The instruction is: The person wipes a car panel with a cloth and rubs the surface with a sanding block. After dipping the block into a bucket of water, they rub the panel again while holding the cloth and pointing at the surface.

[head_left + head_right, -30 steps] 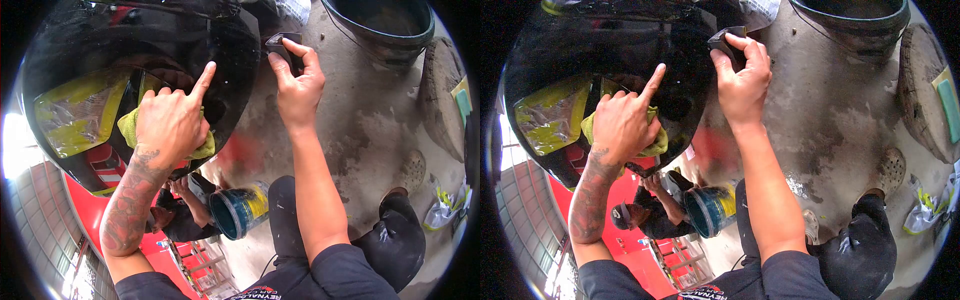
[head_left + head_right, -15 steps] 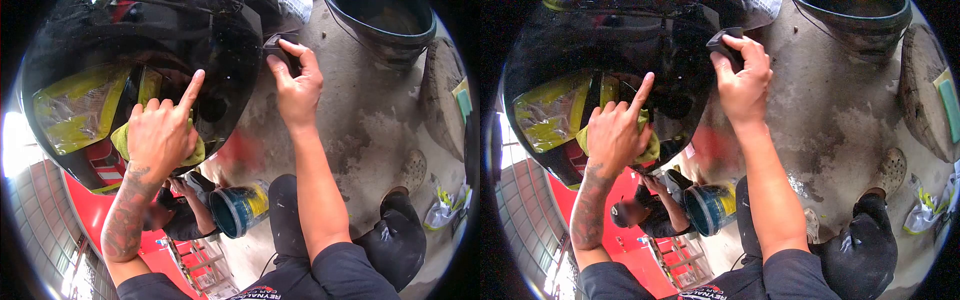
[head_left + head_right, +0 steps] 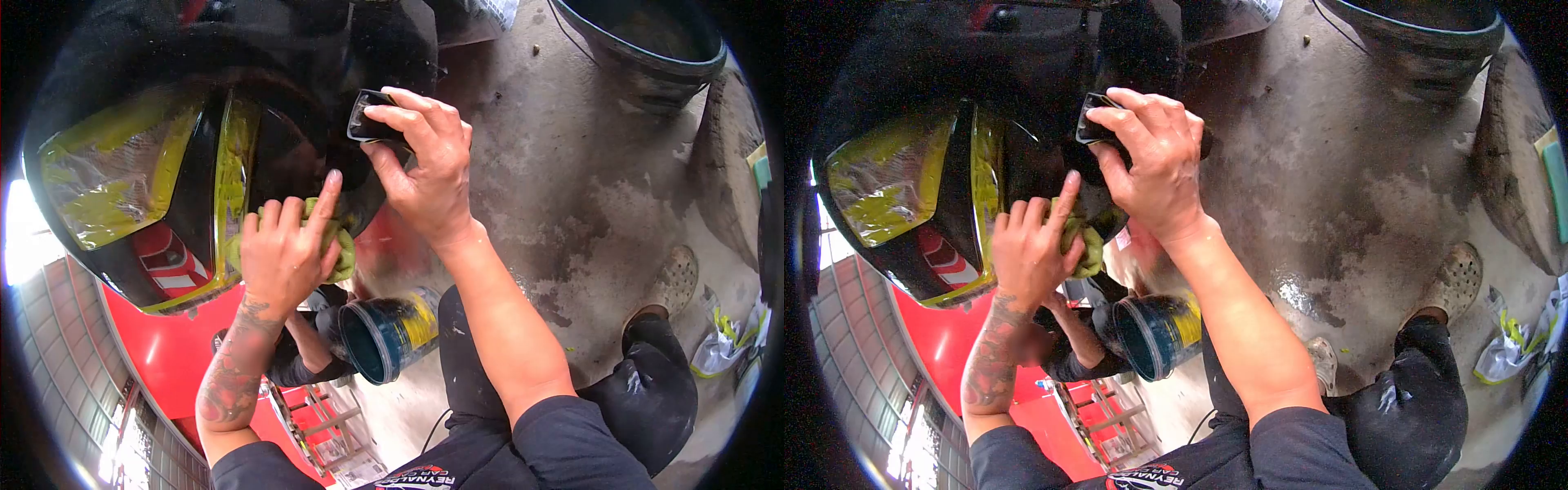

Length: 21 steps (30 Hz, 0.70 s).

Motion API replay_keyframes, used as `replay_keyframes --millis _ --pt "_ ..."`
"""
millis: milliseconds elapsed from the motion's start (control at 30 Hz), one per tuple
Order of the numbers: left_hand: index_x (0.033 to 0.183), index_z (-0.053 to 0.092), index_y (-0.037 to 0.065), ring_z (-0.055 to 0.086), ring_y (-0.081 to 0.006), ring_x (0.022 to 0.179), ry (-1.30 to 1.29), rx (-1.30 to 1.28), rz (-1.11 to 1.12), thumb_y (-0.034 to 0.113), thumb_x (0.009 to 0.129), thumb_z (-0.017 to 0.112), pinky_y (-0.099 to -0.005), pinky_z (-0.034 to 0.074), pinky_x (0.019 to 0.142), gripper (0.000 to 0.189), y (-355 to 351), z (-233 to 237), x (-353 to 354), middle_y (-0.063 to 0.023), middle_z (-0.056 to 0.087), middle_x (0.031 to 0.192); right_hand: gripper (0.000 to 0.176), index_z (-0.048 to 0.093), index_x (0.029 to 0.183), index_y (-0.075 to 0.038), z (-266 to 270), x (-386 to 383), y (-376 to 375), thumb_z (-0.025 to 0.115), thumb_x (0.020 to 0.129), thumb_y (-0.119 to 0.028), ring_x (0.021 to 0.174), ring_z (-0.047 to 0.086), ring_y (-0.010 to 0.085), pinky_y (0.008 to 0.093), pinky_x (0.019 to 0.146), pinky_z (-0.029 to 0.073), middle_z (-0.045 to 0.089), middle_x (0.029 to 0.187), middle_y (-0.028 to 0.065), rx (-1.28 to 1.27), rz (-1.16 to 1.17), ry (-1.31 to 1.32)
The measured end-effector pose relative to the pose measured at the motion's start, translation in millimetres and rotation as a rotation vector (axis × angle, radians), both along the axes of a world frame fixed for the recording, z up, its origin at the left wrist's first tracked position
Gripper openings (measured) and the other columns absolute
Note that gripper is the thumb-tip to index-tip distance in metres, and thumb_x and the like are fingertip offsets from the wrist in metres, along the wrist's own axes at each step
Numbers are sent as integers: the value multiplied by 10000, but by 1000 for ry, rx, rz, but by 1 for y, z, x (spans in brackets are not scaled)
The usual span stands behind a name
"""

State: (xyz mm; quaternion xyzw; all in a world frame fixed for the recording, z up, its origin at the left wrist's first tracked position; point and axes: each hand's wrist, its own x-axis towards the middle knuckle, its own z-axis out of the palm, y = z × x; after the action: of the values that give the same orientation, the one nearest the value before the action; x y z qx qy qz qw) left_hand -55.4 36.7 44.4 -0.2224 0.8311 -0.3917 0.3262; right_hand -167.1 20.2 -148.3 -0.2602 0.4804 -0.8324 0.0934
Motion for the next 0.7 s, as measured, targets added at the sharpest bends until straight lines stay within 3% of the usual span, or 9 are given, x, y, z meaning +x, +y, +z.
replay_keyframes --millis 133,433,533,667,700 --pt "1455 686 193 610 -278 921 192 139 -85 289 712 832 -423 479 775 763 -7 -10 27 -71 631 1037 373 759 1117 -184 4 18 0 852 759 -144 1140 649 262 438 969 431 725 1257 19 -10 -4 14" --pt "1265 787 237 605 -242 935 310 187 -384 406 607 852 -440 460 805 682 -29 -17 74 -3 648 1071 350 791 1080 -188 10 5 -23 878 745 -137 1113 650 280 442 974 441 725 1219 33 -73 -110 33" --pt "1213 796 256 615 -200 927 333 187 -415 514 829 769 -417 423 811 464 -32 -17 77 43 660 1041 340 788 1081 -179 5 20 -14 879 755 -144 1092 657 284 420 954 457 722 1227 44 -69 -72 3" --pt "1212 800 261 611 -199 931 351 171 -444 522 853 756 -417 418 834 446 -34 -19 81 51 657 1037 335 783 1068 -175 9 6 -27 880 751 -126 1078 658 276 420 933 461 721 1211 42 -93 -135 45" --pt "1212 801 263 610 -199 932 360 164 -456 524 854 756 -417 417 840 445 -35 -20 82 51 656 1035 399 811 1114 -127 14 -6 -26 895 739 -20 1097 684 302 390 954 514 736 1228 107 -72 -110 71"
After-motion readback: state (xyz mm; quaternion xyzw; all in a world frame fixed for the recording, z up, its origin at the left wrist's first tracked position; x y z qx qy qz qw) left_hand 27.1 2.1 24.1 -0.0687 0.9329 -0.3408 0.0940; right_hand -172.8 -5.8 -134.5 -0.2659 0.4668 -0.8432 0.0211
